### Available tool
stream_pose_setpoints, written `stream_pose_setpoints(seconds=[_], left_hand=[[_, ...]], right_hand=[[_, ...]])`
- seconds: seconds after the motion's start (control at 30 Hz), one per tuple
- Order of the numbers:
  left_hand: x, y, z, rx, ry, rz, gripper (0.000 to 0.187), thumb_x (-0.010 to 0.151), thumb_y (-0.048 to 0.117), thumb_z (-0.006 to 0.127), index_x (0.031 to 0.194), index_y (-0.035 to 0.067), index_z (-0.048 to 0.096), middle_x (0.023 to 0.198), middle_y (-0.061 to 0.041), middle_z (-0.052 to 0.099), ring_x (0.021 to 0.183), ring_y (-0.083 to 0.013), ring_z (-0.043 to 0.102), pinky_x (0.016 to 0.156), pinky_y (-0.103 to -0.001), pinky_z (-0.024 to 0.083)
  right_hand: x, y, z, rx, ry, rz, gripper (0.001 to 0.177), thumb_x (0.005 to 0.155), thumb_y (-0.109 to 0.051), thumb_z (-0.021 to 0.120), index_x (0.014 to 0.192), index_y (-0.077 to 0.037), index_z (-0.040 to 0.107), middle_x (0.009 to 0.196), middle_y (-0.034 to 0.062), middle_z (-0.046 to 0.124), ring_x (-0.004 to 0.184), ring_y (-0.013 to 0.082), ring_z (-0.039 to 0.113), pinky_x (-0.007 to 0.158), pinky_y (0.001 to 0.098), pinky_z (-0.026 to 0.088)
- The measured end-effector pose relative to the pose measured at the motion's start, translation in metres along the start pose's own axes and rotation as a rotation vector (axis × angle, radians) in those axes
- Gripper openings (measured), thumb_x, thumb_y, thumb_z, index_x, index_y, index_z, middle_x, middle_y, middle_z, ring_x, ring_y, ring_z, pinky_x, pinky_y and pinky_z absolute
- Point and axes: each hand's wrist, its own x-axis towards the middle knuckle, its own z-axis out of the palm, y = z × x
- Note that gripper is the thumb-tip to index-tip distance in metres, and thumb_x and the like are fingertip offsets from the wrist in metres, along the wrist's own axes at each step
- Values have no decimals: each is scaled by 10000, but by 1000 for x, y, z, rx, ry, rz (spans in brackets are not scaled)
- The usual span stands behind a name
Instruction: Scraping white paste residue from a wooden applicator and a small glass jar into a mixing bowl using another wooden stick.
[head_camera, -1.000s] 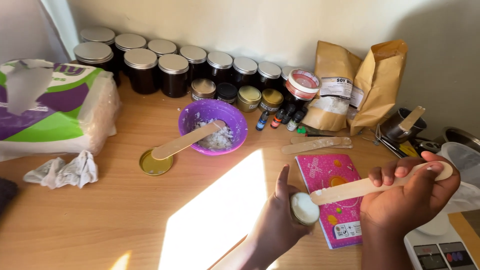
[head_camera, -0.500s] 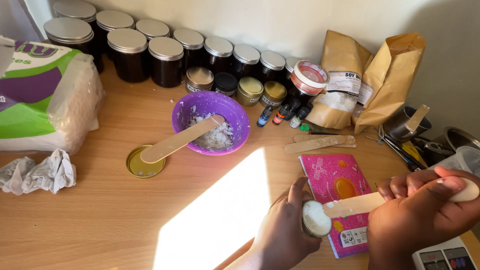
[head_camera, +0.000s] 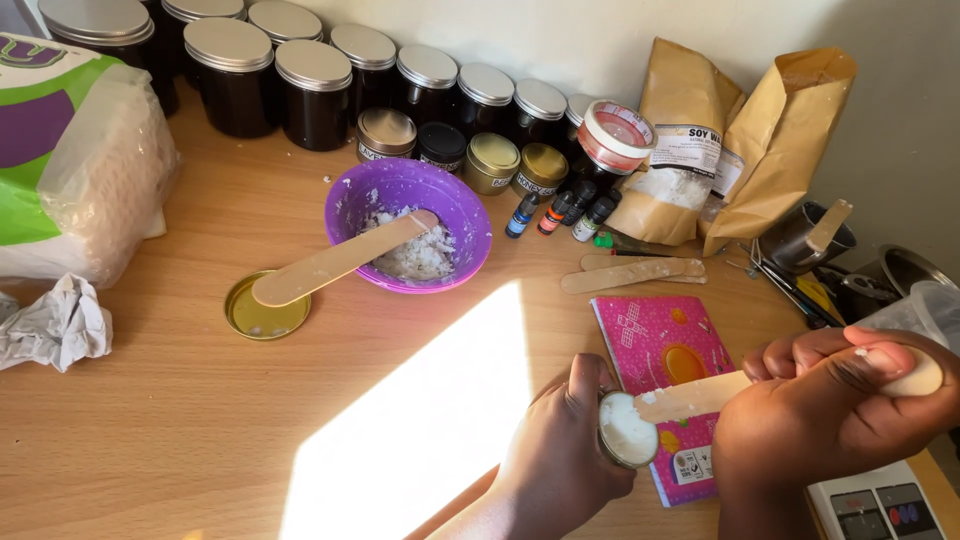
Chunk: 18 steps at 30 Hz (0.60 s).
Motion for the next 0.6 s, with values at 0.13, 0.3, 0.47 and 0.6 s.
stream_pose_setpoints(seconds=[0.13,0.3,0.47,0.6], left_hand=[[1,-2,1,0,3,-1,547,531,161,723,982,168,414,885,-50,633,789,-256,623,610,-360,459],[3,-8,6,-38,40,52,546,512,144,730,954,151,410,909,-13,634,782,-233,633,608,-344,464],[3,-7,6,-22,33,47,530,524,151,731,948,144,413,893,-25,642,779,-243,639,605,-345,467],[2,-5,5,-16,24,29,533,521,145,734,945,150,411,881,-23,638,768,-244,632,600,-348,461]], right_hand=[[1,1,1,24,21,10,290,1042,-409,394,982,-130,342,670,67,263,513,114,240,418,246,206],[3,1,2,18,28,41,234,1044,-367,384,978,-145,343,687,64,281,520,115,248,425,242,216],[4,3,3,17,37,46,209,1040,-335,363,989,-133,345,683,59,283,522,114,256,427,239,241],[6,9,4,22,50,51,297,1015,-411,390,992,-119,341,642,53,271,501,110,244,426,238,252]])
